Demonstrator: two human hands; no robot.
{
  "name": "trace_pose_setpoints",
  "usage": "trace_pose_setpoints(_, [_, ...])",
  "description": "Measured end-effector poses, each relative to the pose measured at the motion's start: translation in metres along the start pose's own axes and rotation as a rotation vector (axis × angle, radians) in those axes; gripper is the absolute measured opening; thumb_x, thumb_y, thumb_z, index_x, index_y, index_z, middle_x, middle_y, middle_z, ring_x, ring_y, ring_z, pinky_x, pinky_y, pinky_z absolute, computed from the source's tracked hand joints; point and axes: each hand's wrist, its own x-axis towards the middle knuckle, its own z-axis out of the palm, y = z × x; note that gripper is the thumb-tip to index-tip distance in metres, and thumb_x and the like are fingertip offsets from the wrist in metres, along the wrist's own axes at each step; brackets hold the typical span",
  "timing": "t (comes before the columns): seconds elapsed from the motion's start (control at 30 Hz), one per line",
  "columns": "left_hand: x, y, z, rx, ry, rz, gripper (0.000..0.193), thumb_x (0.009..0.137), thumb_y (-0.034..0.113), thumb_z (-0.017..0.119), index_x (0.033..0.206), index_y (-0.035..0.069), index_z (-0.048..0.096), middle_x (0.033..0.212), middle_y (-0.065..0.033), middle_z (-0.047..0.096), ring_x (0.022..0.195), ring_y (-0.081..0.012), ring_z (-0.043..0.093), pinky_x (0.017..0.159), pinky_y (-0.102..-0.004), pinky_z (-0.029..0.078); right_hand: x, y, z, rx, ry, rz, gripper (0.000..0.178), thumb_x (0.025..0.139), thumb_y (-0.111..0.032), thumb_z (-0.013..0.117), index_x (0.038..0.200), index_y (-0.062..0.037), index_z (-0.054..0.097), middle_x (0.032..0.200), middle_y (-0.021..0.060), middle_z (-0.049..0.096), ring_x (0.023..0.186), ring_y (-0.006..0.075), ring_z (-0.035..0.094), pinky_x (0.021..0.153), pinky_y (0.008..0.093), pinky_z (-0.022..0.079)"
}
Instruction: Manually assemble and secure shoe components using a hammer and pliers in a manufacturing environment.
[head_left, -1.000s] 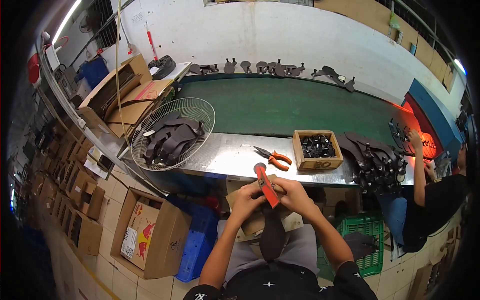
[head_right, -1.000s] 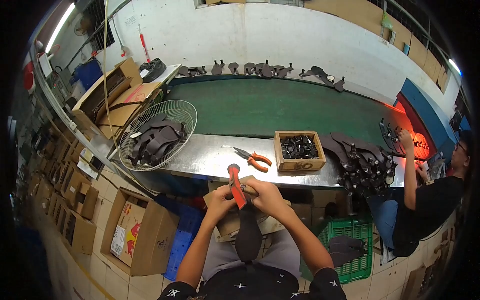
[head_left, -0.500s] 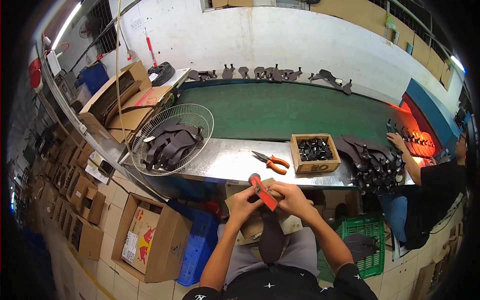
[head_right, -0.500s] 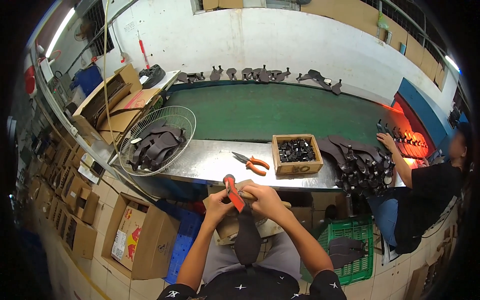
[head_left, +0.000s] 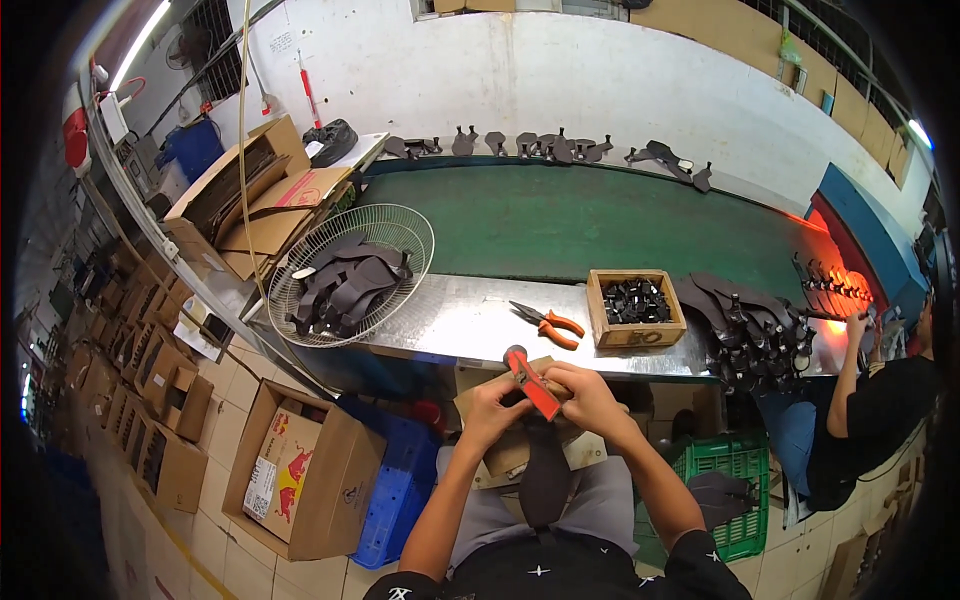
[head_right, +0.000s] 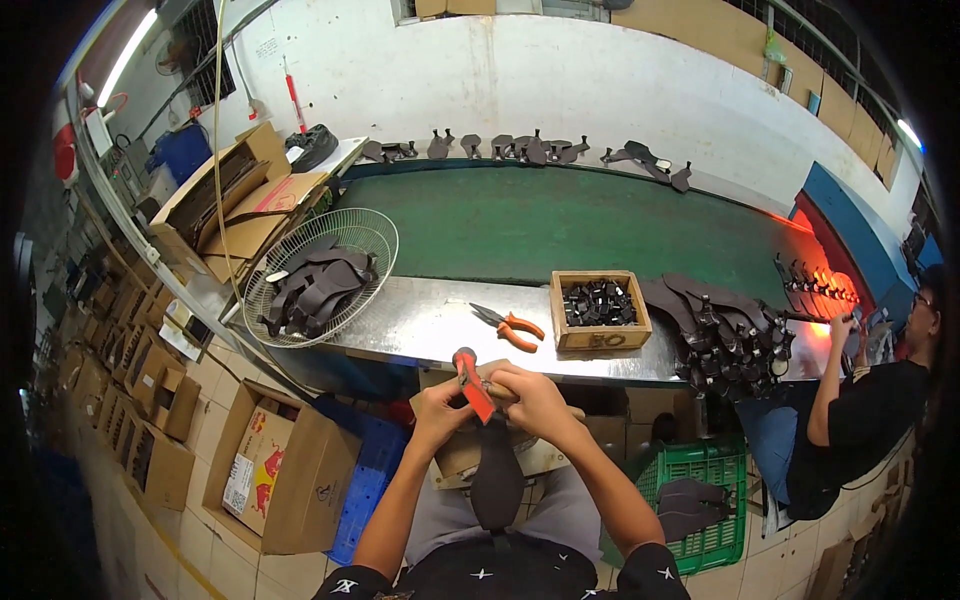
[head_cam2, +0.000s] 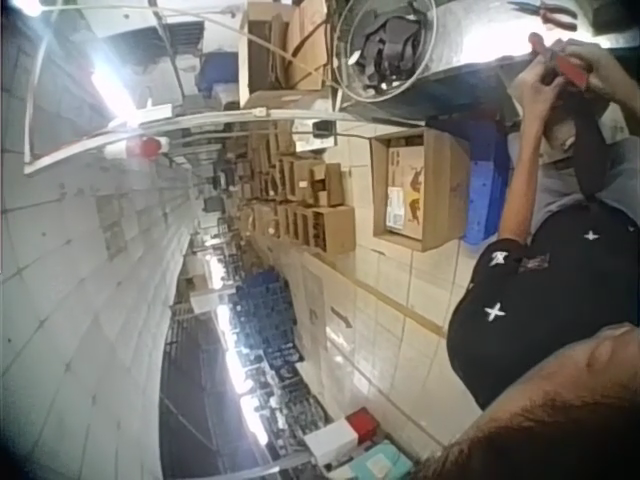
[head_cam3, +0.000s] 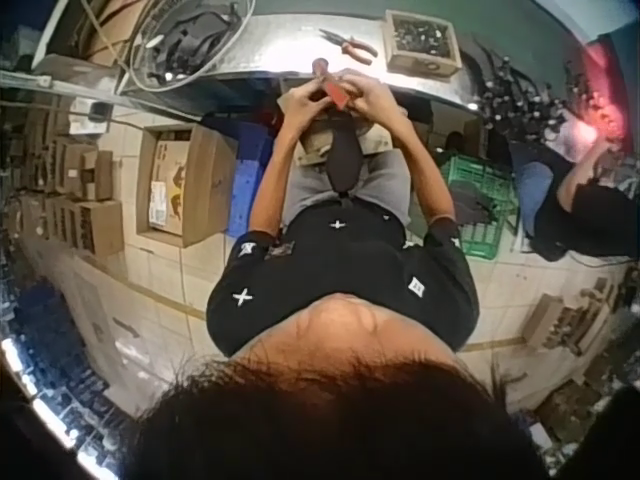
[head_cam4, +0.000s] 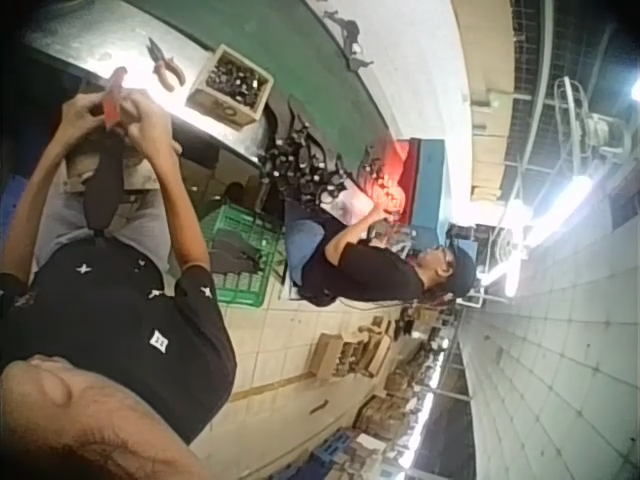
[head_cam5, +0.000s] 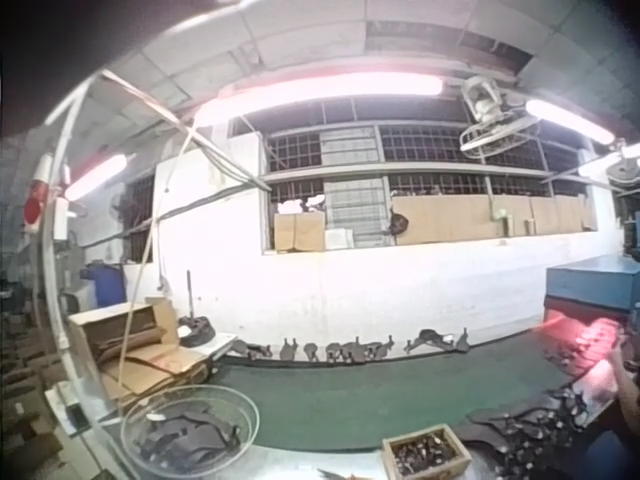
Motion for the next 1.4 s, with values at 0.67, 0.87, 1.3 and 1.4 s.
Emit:
trace_pose_setpoints(0.67, [0.003, 0.016, -0.002, -0.172, -0.095, -0.169, 0.028, 0.078, 0.007, 0.078, 0.104, 0.0, 0.074, 0.092, -0.0052, 0.075, 0.078, -0.0074, 0.065, 0.07, -0.0221, 0.051, -0.056, -0.079, -0.014, -0.077, 0.138, 0.073, 0.031, 0.096, -0.007, 0.056, 0.125, 0.0033, 0.049, 0.095, 0.02, 0.061, 0.082, 0.0336, 0.064, 0.074, 0.0381, 0.05])
trace_pose_setpoints(0.87, [-0.001, 0.014, -0.002, -0.2, -0.074, -0.215, 0.027, 0.078, 0.006, 0.077, 0.105, 0.0, 0.074, 0.093, -0.0054, 0.074, 0.082, -0.0086, 0.066, 0.075, -0.0246, 0.053, -0.045, -0.094, -0.028, -0.195, 0.101, 0.102, 0.039, 0.095, -0.008, 0.056, 0.131, 0.0065, 0.048, 0.102, 0.025, 0.061, 0.087, 0.043, 0.062, 0.075, 0.0452, 0.051])
trace_pose_setpoints(1.3, [-0.011, 0.017, -0.001, 0.596, -0.115, -0.094, 0.118, 0.074, 0.045, 0.08, 0.154, -0.001, 0.007, 0.123, 0.0114, 0.067, 0.134, -0.0193, 0.046, 0.114, -0.0596, 0.008, -0.051, -0.125, -0.05, -0.098, 0.278, 0.021, 0.03, 0.09, 0.002, 0.056, 0.12, 0.0081, 0.053, 0.111, 0.0224, 0.062, 0.098, 0.0387, 0.064, 0.081, 0.0415, 0.052])
trace_pose_setpoints(1.4, [-0.007, 0.014, 0.001, 0.599, -0.11, -0.073, 0.081, 0.076, 0.048, 0.077, 0.143, 0.015, 0.045, 0.125, 0.0082, 0.067, 0.136, -0.0212, 0.044, 0.114, -0.0607, 0.007, -0.05, -0.081, -0.017, -0.392, 0.019, 0.123, 0.027, 0.093, -0.002, 0.052, 0.119, 0.0041, 0.051, 0.094, 0.0233, 0.065, 0.084, 0.0418, 0.066, 0.067, 0.0449, 0.051])
